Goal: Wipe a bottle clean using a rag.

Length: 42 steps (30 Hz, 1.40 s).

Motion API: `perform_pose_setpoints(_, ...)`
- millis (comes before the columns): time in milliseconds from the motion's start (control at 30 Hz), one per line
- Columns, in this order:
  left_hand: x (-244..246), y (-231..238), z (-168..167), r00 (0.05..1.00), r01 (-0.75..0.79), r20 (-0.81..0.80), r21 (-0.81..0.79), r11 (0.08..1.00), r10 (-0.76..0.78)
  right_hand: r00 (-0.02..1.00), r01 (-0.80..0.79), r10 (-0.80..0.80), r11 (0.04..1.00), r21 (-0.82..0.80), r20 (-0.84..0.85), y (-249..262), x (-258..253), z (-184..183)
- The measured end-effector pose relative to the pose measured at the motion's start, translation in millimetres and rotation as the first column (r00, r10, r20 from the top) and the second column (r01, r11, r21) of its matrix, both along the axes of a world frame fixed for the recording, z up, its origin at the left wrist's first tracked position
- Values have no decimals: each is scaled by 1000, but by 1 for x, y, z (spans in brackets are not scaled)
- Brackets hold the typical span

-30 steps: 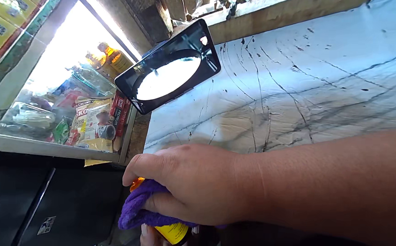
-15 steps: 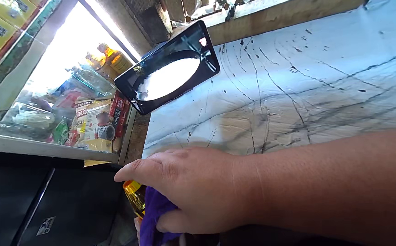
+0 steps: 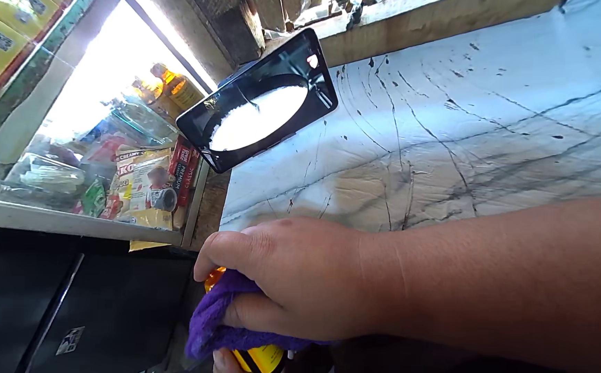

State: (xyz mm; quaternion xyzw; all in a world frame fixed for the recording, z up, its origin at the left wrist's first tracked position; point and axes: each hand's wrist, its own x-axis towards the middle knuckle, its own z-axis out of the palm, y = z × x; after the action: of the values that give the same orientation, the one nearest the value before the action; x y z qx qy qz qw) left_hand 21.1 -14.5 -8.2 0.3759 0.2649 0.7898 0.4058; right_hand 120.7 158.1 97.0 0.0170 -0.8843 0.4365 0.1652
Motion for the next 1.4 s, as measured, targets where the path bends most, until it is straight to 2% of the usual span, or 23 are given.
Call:
perform_pose_setpoints(100, -4, -1, -15, 998, 50, 43, 67, 996, -53, 999, -17, 16, 999, 34, 33, -1, 0, 0)
perform_pose_setpoints(167, -17, -10, -25, 999, -2, -34, 74, 997, 5, 997, -39, 34, 997, 67, 70, -1, -1, 1)
perform_pose_setpoints(233, -16, -6, -17, 986, -125, -100, 57, 991, 130, 997, -59, 54, 994, 95, 54, -1, -4, -2)
perform_pose_setpoints(267, -11, 0, -11, 982, -149, -102, 75, 986, 156, 998, -55, 56, 994, 96, -7, -2, -6, -7)
perform_pose_setpoints(333, -12, -1, -10, 977, -145, -144, 87, 986, 157, 997, -64, 66, 995, 75, -28, -1, -6, -7)
perform_pose_setpoints(433, -7, 0, -10, 979, -175, -90, 75, 982, 182, 998, -55, 53, 997, 52, 38, 0, -2, 0)
perform_pose_setpoints(567, -19, 0, -17, 963, -93, -239, 132, 987, 122, 1000, -19, 19, 1000, 4, 2, 1, -2, 0)
perform_pose_setpoints(767, 0, 5, -1, 958, -160, -230, 56, 985, 169, 1000, -19, 19, 1000, -4, 11, 2, 0, 1)
perform_pose_setpoints(867, -18, -8, -36, 962, -168, -205, 87, 982, 182, 999, -24, 24, 1000, 1, 49, 2, -1, 2)
perform_pose_setpoints(933, -24, -14, -53, 964, -207, -155, 67, 976, 215, 1000, -2, 0, 998, 64, 28, 1, -2, -3)
perform_pose_setpoints(1000, -17, -10, -40, 973, -209, -92, 28, 978, 211, 1000, -2, -1, 993, 118, 29, -1, -1, -5)
perform_pose_setpoints(1067, -8, -2, -13, 959, -275, -75, -22, 961, 272, 997, -32, 20, 985, 170, 77, -2, 1, 0)
perform_pose_setpoints(1167, 1, 10, 3, 957, -286, -39, 4, 958, 286, 993, -68, 54, 988, 136, 106, -2, -1, 2)
perform_pose_setpoints(1300, -3, 13, -6, 965, -160, -180, 180, 970, 193, 995, -81, 69, 982, 173, 76, -4, -1, -2)
perform_pose_setpoints(1400, -24, -12, -32, 921, -251, -278, 111, 962, 272, 997, -71, 68, 985, 158, 21, -4, -1, -3)
